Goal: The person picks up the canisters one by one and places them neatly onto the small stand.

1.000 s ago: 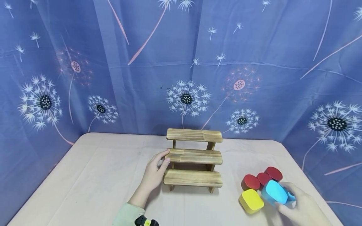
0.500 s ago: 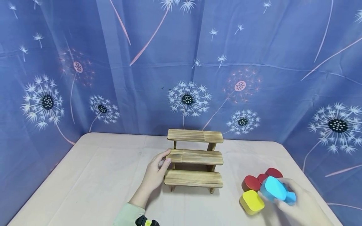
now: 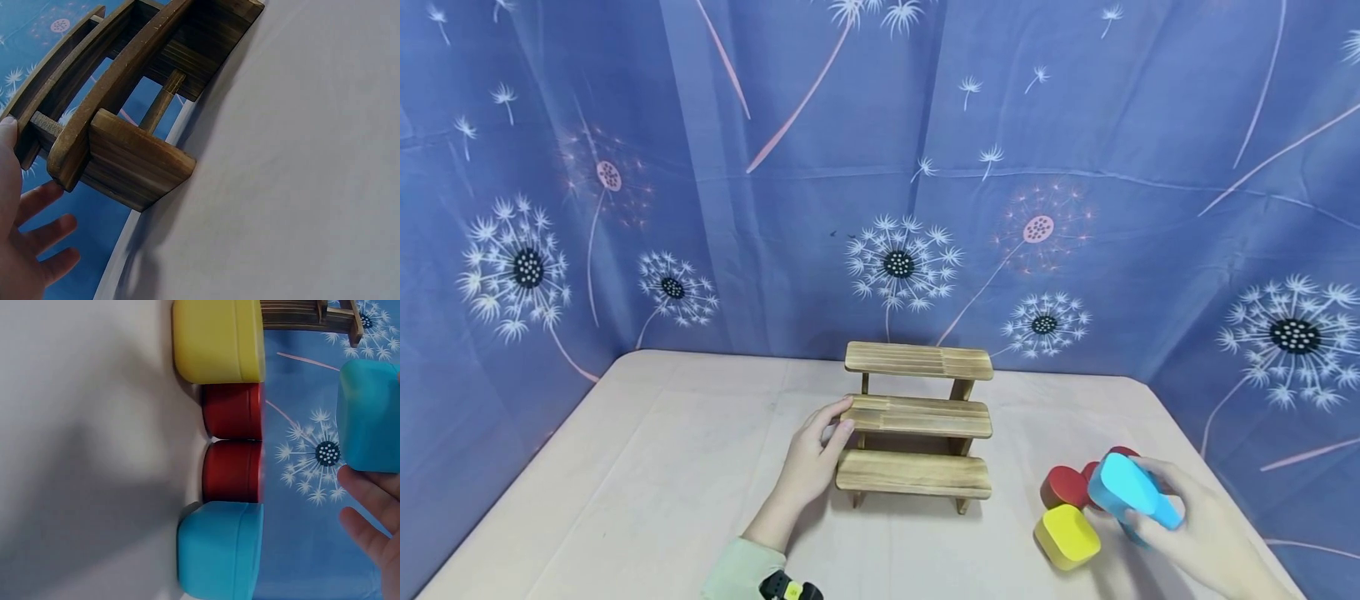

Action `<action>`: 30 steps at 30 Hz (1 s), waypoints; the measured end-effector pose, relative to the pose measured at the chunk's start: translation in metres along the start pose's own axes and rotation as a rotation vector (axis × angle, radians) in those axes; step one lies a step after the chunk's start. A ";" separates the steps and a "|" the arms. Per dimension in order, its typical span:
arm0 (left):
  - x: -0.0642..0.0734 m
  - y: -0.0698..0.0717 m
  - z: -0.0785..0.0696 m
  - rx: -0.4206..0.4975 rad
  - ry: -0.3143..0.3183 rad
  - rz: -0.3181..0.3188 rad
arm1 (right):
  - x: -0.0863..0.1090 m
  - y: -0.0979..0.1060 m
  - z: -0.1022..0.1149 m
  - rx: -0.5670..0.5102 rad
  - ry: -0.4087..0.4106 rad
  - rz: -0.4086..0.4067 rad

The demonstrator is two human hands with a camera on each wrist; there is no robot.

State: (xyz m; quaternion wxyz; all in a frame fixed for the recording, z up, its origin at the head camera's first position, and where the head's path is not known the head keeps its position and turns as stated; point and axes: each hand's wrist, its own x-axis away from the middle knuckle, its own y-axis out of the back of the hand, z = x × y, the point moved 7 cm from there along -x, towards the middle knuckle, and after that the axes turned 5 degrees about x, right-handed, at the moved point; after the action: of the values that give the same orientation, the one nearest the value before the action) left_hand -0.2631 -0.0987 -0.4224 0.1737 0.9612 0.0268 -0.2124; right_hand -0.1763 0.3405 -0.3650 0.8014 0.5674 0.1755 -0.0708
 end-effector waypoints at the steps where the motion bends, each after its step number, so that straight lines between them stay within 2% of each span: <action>1: 0.000 0.000 0.000 0.000 0.000 0.001 | 0.000 0.001 0.000 -0.007 0.001 -0.003; 10: 0.000 -0.001 0.000 0.003 0.004 0.004 | -0.008 0.012 0.012 -0.036 0.051 -0.101; 17: -0.002 0.000 0.002 0.017 -0.002 -0.001 | -0.019 0.022 0.022 -0.107 0.116 -0.188; 22: -0.002 0.000 0.004 0.022 0.004 -0.001 | -0.027 0.028 0.029 -0.115 0.128 -0.199; 30: 0.000 -0.003 0.006 0.058 0.035 0.010 | -0.036 0.030 0.043 -0.130 0.225 -0.248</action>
State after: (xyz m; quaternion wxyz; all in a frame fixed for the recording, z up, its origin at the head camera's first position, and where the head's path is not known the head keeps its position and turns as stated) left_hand -0.2664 -0.0977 -0.4289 0.1465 0.9695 0.0187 -0.1954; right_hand -0.1917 0.3075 -0.3123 0.7968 0.4927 0.3370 -0.0936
